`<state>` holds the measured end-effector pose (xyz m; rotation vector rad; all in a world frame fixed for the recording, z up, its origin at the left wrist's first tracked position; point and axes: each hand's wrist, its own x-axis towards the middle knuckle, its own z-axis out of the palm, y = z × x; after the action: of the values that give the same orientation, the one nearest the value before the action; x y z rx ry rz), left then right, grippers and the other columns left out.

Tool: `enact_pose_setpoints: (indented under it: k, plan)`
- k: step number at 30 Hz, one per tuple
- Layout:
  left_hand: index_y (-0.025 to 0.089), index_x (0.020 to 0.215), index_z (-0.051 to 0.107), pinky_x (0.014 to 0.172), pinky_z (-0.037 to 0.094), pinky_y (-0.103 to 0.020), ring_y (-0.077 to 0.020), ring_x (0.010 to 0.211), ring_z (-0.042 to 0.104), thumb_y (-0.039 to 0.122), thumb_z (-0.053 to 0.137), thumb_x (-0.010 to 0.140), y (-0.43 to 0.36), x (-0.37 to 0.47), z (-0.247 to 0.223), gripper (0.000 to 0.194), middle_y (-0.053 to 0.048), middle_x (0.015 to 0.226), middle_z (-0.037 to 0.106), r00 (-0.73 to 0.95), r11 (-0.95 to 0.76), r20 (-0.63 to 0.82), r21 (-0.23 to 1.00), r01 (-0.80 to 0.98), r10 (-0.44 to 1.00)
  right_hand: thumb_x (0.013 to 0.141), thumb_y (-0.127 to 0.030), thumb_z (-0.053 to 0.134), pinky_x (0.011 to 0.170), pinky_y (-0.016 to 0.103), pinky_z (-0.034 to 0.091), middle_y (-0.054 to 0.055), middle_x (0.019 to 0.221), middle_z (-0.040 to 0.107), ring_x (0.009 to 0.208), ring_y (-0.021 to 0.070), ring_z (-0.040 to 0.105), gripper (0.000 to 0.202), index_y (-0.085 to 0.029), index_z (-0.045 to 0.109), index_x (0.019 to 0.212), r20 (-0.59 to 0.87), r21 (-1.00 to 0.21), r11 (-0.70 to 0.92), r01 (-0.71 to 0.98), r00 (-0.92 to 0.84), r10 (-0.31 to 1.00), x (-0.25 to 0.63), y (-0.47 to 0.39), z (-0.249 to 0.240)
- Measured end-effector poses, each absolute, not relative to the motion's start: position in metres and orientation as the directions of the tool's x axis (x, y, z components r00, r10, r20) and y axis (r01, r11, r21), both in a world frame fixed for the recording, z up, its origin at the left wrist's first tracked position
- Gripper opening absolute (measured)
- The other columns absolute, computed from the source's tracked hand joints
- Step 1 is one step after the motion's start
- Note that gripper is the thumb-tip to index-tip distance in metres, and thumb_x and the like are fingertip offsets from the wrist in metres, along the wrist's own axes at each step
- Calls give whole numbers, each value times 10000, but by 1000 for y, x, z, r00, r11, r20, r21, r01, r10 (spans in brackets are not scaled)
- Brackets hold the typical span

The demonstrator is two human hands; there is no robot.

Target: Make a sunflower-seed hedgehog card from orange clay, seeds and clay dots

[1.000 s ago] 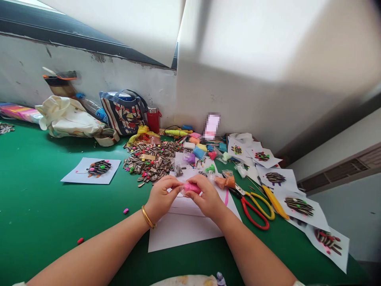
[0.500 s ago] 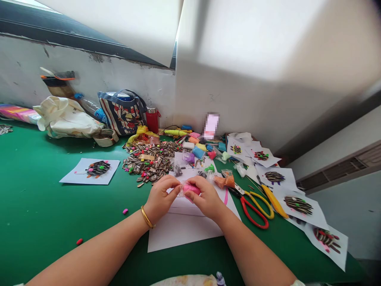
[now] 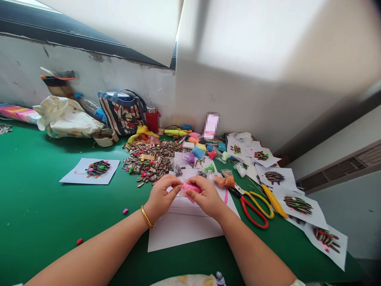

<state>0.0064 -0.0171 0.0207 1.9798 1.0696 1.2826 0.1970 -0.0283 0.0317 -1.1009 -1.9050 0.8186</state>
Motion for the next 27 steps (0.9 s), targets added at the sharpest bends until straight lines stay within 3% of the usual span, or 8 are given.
enact_pose_setpoints:
  k: [9, 17, 27]
  plan:
    - [189, 792, 606, 725, 452, -284, -164, 781, 542, 378, 555, 886, -13, 3, 15, 218, -35, 816, 588, 118, -401, 384, 892, 210, 916, 884, -389, 592, 846, 342, 468, 47, 1000, 647, 934, 202, 590, 222, -215, 627, 1017, 251, -858, 357, 370, -304, 919, 199, -28, 32]
    - [179, 853, 655, 720, 473, -278, -155, 771, 576, 371, 642, 827, -13, 6, 16, 194, -31, 825, 632, 100, -234, 232, 972, 11, 967, 899, -424, 562, 808, 323, 484, 42, 968, 649, 898, 191, 606, 260, -205, 621, 1027, 200, -905, 293, 308, -301, 933, 200, -27, 30]
    - [187, 848, 694, 737, 471, -280, -160, 802, 581, 314, 685, 798, -14, 8, 19, 137, -36, 839, 619, 173, -309, 302, 951, 13, 937, 896, -406, 570, 811, 304, 474, 35, 986, 639, 901, 180, 592, 244, -209, 616, 1031, 185, -911, 283, 300, -314, 931, 199, -26, 29]
